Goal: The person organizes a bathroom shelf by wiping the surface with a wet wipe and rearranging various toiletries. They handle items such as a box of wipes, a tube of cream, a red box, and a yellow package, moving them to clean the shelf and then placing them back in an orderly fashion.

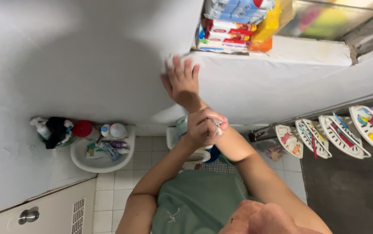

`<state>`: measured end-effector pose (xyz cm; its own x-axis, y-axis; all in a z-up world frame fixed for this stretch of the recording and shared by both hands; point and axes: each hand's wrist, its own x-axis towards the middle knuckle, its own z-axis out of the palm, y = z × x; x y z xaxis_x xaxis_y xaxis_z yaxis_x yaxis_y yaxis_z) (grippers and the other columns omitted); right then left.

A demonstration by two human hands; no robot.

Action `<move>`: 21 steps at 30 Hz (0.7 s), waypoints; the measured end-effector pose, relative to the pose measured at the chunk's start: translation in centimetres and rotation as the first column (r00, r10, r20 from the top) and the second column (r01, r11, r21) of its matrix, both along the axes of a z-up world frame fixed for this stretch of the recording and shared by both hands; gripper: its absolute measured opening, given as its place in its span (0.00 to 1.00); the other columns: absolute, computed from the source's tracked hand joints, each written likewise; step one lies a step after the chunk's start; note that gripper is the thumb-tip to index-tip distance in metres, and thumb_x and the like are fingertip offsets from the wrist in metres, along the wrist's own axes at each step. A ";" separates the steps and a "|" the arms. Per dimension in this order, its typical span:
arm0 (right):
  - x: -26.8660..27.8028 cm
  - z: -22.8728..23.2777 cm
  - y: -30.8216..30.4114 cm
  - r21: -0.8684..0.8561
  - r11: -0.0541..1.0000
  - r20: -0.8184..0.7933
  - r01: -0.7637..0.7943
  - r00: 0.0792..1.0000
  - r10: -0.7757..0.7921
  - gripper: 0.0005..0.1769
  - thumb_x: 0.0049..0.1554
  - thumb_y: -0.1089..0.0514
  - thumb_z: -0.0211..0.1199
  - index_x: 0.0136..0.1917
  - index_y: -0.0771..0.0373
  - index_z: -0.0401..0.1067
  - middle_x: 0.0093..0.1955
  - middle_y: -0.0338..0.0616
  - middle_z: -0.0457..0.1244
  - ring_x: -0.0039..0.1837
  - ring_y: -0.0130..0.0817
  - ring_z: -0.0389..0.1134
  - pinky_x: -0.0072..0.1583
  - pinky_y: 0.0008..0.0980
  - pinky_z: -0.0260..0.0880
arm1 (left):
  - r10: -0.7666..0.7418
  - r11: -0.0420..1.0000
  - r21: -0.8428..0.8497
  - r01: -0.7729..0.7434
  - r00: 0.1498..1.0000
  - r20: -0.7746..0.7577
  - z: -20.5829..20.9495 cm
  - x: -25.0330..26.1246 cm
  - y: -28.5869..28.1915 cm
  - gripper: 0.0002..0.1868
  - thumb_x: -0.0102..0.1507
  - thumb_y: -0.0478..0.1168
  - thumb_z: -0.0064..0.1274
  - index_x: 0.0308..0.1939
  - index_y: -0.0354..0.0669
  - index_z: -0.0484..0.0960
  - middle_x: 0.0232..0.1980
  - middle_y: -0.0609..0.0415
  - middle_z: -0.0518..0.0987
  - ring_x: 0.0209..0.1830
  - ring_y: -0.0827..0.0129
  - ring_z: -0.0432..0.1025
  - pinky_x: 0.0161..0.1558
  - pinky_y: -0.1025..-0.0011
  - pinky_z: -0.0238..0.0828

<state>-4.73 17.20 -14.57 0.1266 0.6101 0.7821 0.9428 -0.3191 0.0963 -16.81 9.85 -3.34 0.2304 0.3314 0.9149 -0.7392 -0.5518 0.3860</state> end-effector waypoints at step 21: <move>4.2 -12.0 -10.1 -0.662 0.663 -0.512 -0.349 0.857 -0.060 0.33 0.67 0.36 0.57 0.80 0.47 0.60 0.85 0.33 0.53 0.84 0.35 0.54 0.83 0.53 0.49 | -0.004 1.000 0.009 0.006 0.983 -0.181 -3.7 -7.7 6.0 0.04 0.59 0.34 0.57 0.32 0.39 0.77 0.43 0.52 0.82 0.33 0.72 0.77 0.34 0.74 0.75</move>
<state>-0.57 7.15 -26.55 0.1926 0.9804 -0.0405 0.9557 -0.1967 -0.2189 -24.53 15.84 -7.02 0.3945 0.3216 0.8608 -0.6602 -0.5524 0.5089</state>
